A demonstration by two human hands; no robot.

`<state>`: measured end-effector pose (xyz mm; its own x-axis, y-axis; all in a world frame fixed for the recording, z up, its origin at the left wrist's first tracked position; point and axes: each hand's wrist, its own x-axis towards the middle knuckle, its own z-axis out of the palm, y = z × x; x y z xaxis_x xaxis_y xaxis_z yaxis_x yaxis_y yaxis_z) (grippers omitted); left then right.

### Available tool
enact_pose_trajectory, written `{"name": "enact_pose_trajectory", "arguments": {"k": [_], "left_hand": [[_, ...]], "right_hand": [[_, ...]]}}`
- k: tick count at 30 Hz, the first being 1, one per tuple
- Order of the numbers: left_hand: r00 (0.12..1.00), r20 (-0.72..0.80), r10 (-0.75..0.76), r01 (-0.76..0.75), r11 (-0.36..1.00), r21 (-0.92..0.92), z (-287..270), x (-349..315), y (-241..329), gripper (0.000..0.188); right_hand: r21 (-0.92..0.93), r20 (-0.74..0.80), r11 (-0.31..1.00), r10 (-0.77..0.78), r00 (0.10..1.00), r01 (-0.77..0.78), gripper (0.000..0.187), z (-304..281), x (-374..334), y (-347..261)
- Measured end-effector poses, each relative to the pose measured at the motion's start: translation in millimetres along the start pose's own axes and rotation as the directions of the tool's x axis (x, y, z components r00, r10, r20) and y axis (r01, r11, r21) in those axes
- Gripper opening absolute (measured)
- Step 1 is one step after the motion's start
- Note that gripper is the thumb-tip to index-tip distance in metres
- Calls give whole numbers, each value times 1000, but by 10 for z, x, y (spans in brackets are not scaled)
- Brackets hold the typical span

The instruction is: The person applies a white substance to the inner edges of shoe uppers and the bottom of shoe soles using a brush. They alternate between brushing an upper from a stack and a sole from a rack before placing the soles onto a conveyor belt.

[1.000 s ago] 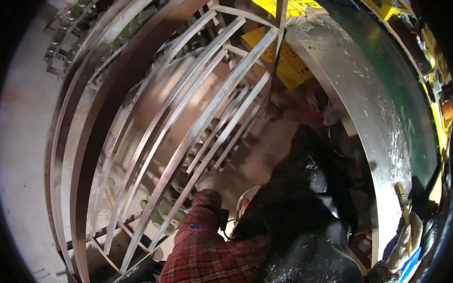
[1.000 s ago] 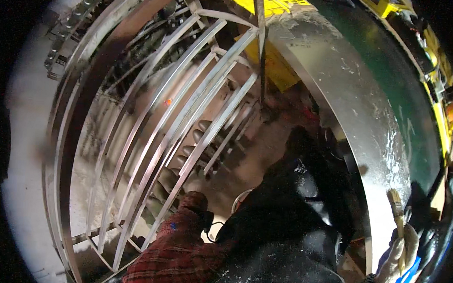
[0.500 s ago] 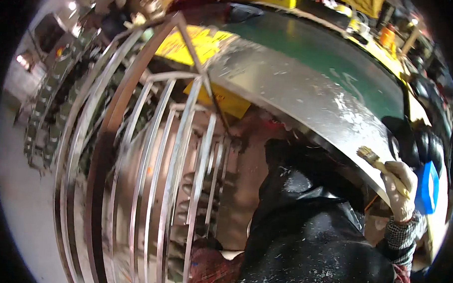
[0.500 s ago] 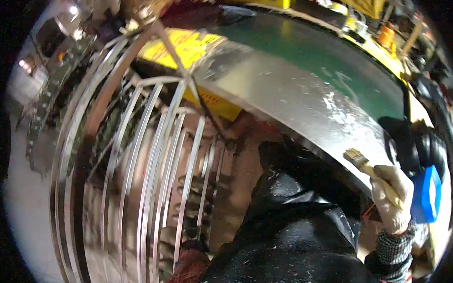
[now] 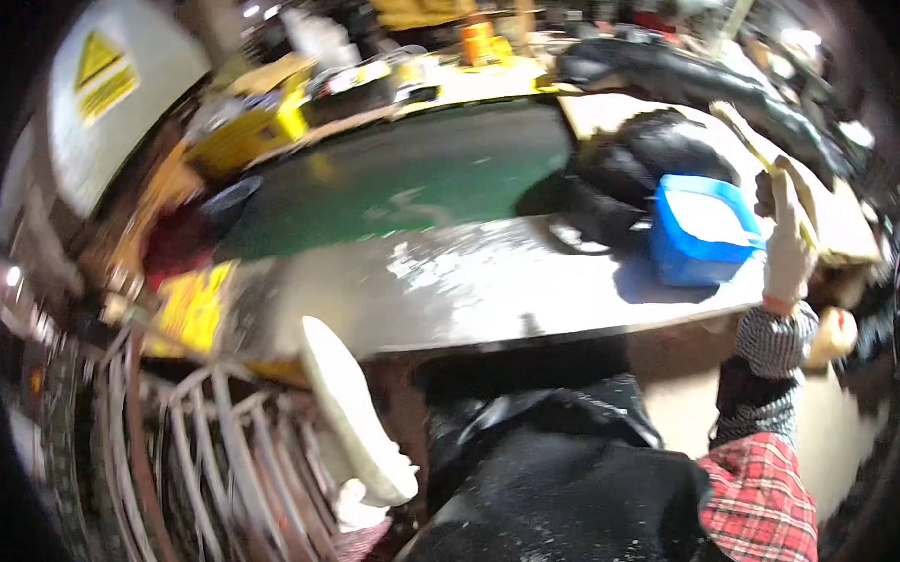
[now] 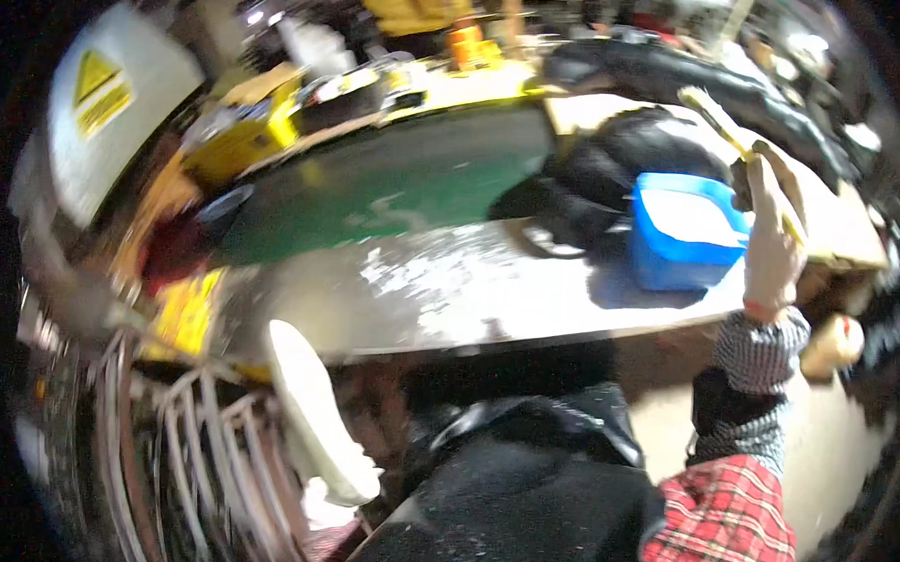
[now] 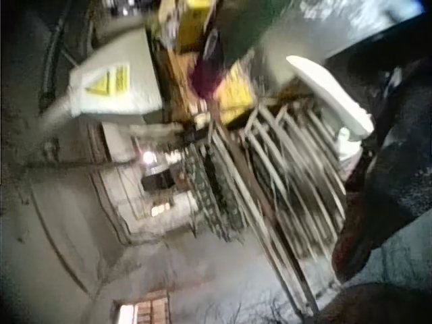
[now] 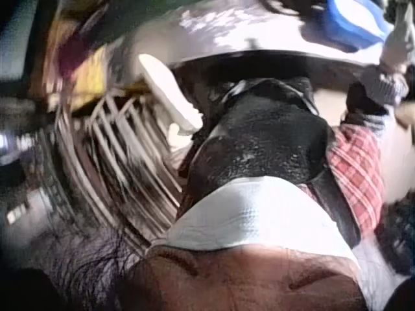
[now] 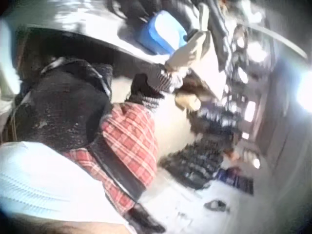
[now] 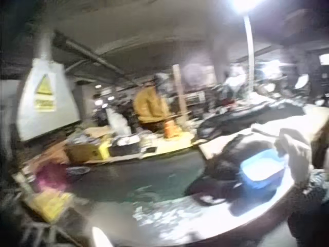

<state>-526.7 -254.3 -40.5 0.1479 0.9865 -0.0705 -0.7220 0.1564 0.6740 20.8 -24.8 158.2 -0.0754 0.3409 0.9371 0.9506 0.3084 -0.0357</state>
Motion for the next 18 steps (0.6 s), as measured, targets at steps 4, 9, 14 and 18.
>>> {"name": "enact_pose_trajectory", "arguments": {"k": [4, 9, 14, 18], "left_hand": [[987, 127, 94, -97, 995, 15, 692, 1011, 179, 84], [992, 50, -118, 124, 982, -141, 1093, 1651, -130, 75], [967, -91, -239, 197, 922, -333, 748, 1466, -456, 72], [796, 312, -519, 581, 510, -634, 480, 1053, -487, 83]], "right_hand": [[79, 417, 781, 539, 732, -620, 22, 11, -209, 516], [16, 508, 773, 540, 672, -634, 29, 216, -196, 493], [150, 507, 670, 579, 639, -727, 26, 115, -241, 638], [348, 518, 421, 659, 545, -838, 24, -139, -394, 704]]}}
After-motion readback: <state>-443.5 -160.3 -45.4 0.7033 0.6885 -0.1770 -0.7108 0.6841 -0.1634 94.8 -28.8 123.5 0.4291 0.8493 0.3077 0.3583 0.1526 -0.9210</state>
